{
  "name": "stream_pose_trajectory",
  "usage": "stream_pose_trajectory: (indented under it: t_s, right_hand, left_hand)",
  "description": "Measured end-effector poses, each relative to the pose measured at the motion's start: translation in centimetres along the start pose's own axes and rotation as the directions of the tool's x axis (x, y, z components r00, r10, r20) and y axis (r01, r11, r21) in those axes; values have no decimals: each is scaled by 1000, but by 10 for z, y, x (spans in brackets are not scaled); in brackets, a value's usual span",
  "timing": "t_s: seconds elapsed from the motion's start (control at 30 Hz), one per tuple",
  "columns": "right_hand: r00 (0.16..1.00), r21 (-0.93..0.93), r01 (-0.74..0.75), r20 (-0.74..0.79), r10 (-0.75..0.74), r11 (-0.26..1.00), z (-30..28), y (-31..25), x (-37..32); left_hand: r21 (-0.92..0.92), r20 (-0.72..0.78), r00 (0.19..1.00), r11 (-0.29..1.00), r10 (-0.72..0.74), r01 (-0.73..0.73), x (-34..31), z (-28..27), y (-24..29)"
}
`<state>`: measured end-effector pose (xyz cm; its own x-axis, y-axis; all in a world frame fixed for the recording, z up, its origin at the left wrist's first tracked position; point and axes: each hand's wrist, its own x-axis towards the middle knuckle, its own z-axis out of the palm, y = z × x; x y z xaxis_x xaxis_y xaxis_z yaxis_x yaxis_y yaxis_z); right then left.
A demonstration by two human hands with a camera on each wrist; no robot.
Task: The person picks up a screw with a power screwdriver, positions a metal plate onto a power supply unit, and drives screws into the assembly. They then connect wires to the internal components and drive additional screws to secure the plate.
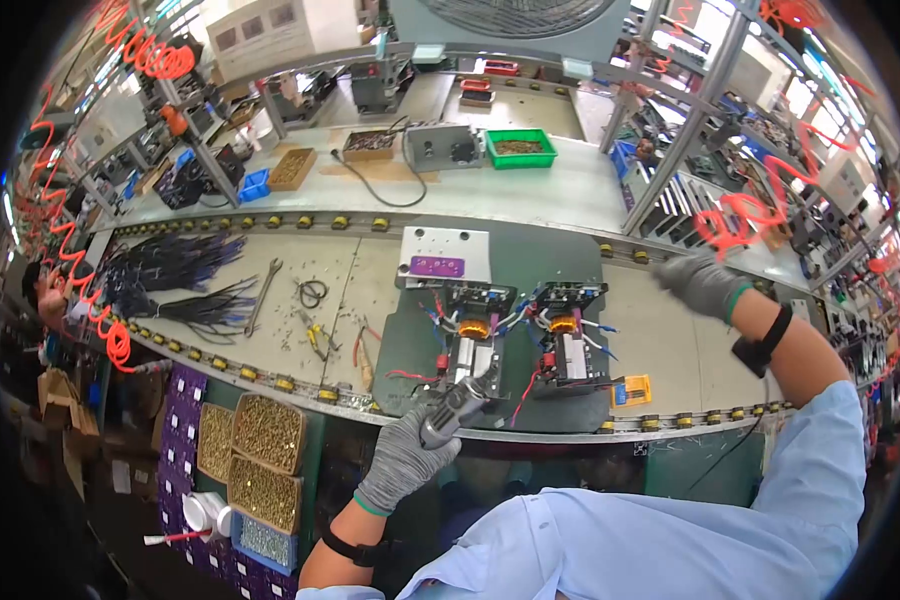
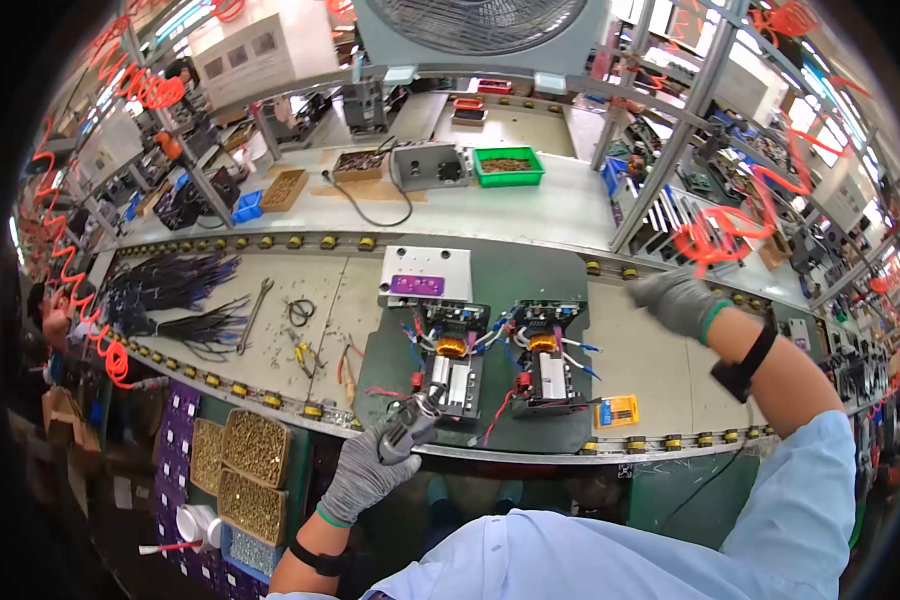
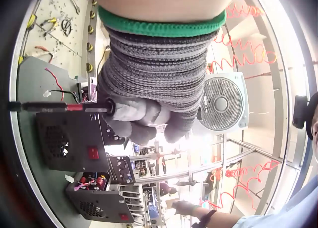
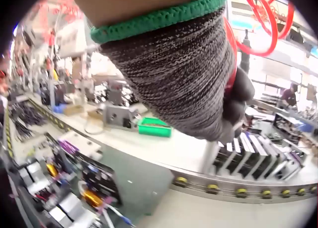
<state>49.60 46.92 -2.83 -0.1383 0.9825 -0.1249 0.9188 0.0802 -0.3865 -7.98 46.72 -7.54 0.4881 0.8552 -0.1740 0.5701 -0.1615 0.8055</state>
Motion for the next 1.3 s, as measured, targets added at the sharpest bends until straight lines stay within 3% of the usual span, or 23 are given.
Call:
stream_pose_trajectory:
  t_s: [0.03,0.07,0.1,0.17,0.23,0.4,0.5,0.63,0.9,0.97,1.0,1.07,1.1,1.2,1.3]
  right_hand:
    - [987,-536,160,113,-117,829,-11,-101,2]
    - [972,-367,226,138,-188,902,-21,-172,-4]
    - [973,-388,212,166,-159,897,-13,-206,-7]
    - [972,-420,202,199,-127,885,-2,-248,-14]
    - [982,-397,163,155,-110,903,5,-271,-20]
    - [987,-451,153,110,-115,880,11,-282,-36]
    - [975,-438,210,26,-221,874,16,-283,-43]
    - [967,-475,206,-35,-252,856,23,-288,-48]
    - [984,-541,174,128,-124,823,21,-331,-51]
    - [978,-543,186,183,-101,819,35,-339,-51]
    - [968,-545,202,237,-81,814,40,-343,-50]
    - [967,-476,141,253,-19,868,48,-348,-50]
    - [961,-491,126,276,17,862,57,-347,-50]
    - [917,-421,34,373,139,906,71,-348,-57]
    - [798,-325,-122,531,287,938,80,-351,-69]
  left_hand:
    - [17,22,1000,1000,11,-11,4,-2,13]
    - [15,39,999,999,34,-34,7,-3,24]
    - [21,51,995,996,90,-91,10,-4,35]
    - [41,56,972,972,228,-230,17,-1,41]
    - [59,100,958,959,270,-276,22,-2,48]
    - [66,224,930,948,291,-313,23,-15,68]
    - [10,327,905,957,272,-291,22,-18,65]
    - [-128,458,832,950,312,-286,25,-24,51]
    - [-161,608,747,964,267,-213,29,-43,39]
    - [-98,787,609,994,101,-39,33,-46,40]
    - [-99,793,600,994,104,-41,33,-45,38]
    - [-95,746,638,978,193,-185,31,-39,32]
    - [-10,692,680,945,243,-327,31,-36,33]
    - [-8,693,661,919,289,-393,30,-18,25]
    - [15,764,585,900,271,-436,28,-5,35]
